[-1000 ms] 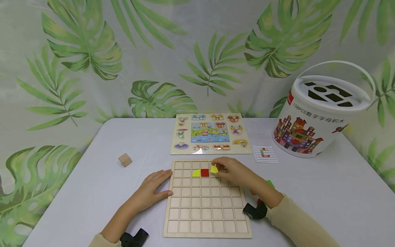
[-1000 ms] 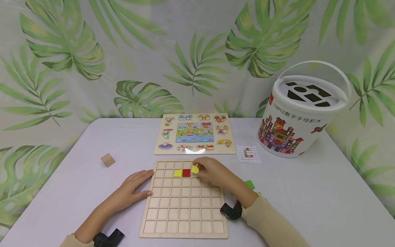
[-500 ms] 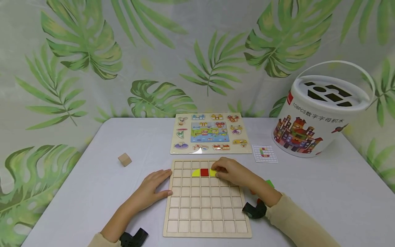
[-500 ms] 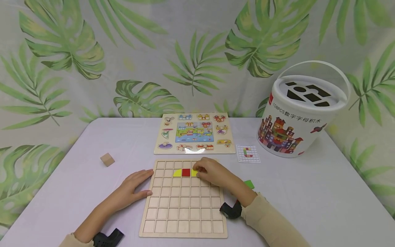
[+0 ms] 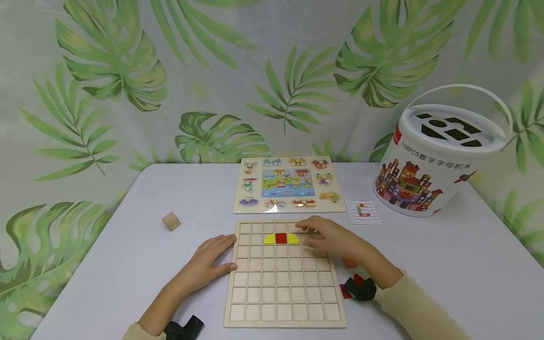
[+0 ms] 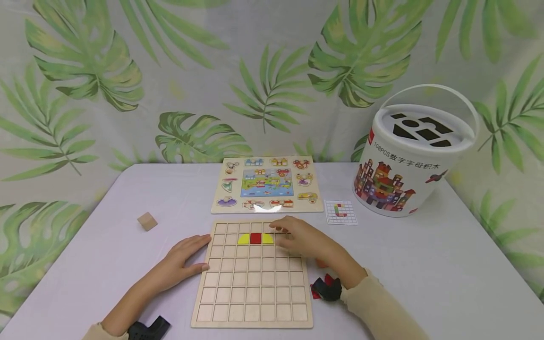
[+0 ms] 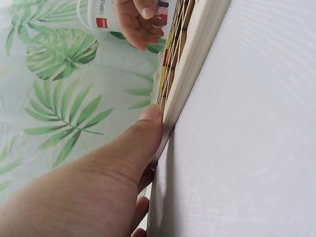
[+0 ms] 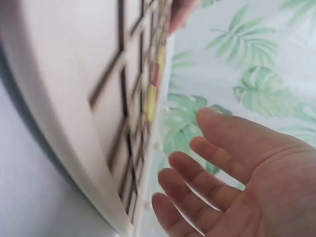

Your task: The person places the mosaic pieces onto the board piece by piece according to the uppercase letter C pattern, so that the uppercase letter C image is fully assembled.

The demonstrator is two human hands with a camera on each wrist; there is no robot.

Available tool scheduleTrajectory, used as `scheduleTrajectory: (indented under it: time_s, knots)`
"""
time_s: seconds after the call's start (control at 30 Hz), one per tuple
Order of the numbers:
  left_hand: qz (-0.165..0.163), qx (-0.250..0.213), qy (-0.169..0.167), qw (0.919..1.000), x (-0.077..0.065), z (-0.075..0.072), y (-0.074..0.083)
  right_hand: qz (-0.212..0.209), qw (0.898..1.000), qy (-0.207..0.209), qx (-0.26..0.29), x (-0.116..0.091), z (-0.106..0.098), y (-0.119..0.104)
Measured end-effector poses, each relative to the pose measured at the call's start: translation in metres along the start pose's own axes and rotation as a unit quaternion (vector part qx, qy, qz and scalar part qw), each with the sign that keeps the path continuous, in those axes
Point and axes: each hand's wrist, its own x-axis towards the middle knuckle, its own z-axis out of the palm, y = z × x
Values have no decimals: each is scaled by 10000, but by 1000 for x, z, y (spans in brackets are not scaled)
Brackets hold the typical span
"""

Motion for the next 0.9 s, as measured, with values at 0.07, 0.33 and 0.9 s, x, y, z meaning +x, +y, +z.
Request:
scheduleTrajectory:
  time_s: [0.07, 0.33, 0.9]
  knots:
    - [3, 5, -3, 10000, 0, 0, 0, 15, 9998, 162, 91, -8, -7, -1]
    - [-53, 16, -13, 10000, 0, 0, 0, 326, 9956, 830, -276, -54, -31, 9]
    - [-125, -15, -52, 9999, -1, 0, 0, 1303, 9885, 644, -419, -106, -28, 52]
